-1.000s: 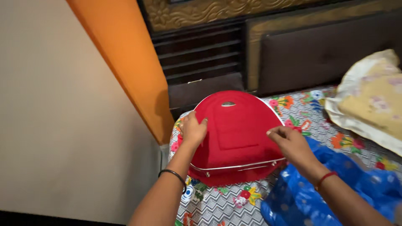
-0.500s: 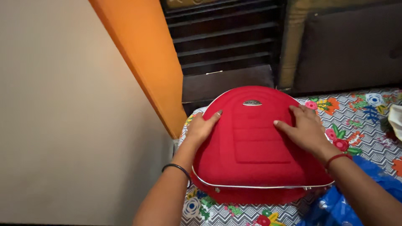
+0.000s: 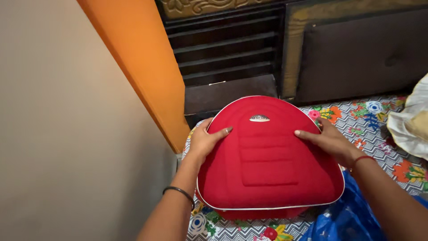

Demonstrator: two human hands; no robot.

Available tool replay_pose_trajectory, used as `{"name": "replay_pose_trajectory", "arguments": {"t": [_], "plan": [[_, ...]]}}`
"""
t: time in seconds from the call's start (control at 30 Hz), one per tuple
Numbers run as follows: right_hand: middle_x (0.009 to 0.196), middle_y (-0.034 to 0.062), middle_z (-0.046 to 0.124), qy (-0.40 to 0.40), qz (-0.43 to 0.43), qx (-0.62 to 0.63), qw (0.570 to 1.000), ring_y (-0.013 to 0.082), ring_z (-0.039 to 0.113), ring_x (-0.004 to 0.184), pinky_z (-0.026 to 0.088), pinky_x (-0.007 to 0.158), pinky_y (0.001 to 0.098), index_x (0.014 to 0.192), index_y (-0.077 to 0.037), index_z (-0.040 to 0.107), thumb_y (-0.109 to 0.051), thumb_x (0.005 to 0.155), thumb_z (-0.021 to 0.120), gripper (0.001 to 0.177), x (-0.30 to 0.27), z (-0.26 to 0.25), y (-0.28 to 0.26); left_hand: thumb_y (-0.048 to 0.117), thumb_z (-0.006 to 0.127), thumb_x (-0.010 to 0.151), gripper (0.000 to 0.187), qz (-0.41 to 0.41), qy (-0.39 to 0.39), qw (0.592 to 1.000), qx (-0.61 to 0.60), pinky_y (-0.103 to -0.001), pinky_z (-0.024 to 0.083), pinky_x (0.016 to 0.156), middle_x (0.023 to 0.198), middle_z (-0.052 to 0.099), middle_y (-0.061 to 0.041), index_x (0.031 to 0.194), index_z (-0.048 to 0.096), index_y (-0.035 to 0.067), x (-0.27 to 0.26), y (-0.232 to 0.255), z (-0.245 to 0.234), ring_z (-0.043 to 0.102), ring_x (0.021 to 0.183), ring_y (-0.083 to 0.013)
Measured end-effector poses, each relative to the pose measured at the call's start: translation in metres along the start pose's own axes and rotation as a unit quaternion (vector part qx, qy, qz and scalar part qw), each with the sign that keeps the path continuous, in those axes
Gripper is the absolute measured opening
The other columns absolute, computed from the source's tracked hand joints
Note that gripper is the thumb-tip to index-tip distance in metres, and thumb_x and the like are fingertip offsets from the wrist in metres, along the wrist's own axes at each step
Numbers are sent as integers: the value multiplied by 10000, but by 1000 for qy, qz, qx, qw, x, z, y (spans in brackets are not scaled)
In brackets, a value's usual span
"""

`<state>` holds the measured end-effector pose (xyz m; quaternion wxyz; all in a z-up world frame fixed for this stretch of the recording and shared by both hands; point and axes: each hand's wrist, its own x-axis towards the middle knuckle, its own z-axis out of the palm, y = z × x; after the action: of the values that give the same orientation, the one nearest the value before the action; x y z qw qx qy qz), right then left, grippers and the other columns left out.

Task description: The person retrieves items from a closet, including a green bag, an orange bag, and a red vanity case, then places a dark garment into the vanity case before packing a beige handbag back into the closet.

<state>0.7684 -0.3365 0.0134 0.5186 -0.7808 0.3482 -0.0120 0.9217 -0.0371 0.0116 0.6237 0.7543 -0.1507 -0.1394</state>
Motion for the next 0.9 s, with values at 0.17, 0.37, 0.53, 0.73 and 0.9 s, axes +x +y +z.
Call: {"name": "replay_pose_trajectory", "arguments": {"t": [0.17,0.37,0.53,0.73,0.9], "plan": [[1338,289,656,19,-49,26,998,374,688,1171,570,953,473,1473,16,475,-444,741,780,917,-19,-5,13,209,865,707,647,23,36,999,9,-329,596,881,1117,781,-91,1301,661,55,-37,6,5,761,984,-204],[1236,320,714,69,-40,-109,991,410,727,1123,559,981,478,1427,11,602,-626,841,644,866,-25,-19,9,186,899,700,817,120,104,987,23,-360,517,1052,1390,626,-158,1422,536,61,-97,6,11,646,1247,-259],[1423,256,563,84,-200,-214,953,380,546,1338,448,1106,462,1462,-1,531,-670,832,628,924,-43,-11,-26,169,914,669,842,145,139,976,83,-416,401,1143,1492,544,-204,1429,558,106,-144,12,13,480,1410,-335],[1574,207,418,9,-210,-147,967,352,428,1454,379,1151,466,1563,-47,353,-636,856,602,954,-66,17,-84,165,924,645,880,143,140,974,109,-436,354,1166,1510,496,-166,1441,550,138,-180,17,8,399,1464,-351],[1589,158,478,-6,-190,-167,968,331,513,1423,393,1170,442,1629,-118,308,-543,864,611,926,-79,22,-99,171,869,746,750,176,135,968,117,-457,332,1166,1494,558,-152,1427,562,108,-198,18,4,386,1473,-373]]}}
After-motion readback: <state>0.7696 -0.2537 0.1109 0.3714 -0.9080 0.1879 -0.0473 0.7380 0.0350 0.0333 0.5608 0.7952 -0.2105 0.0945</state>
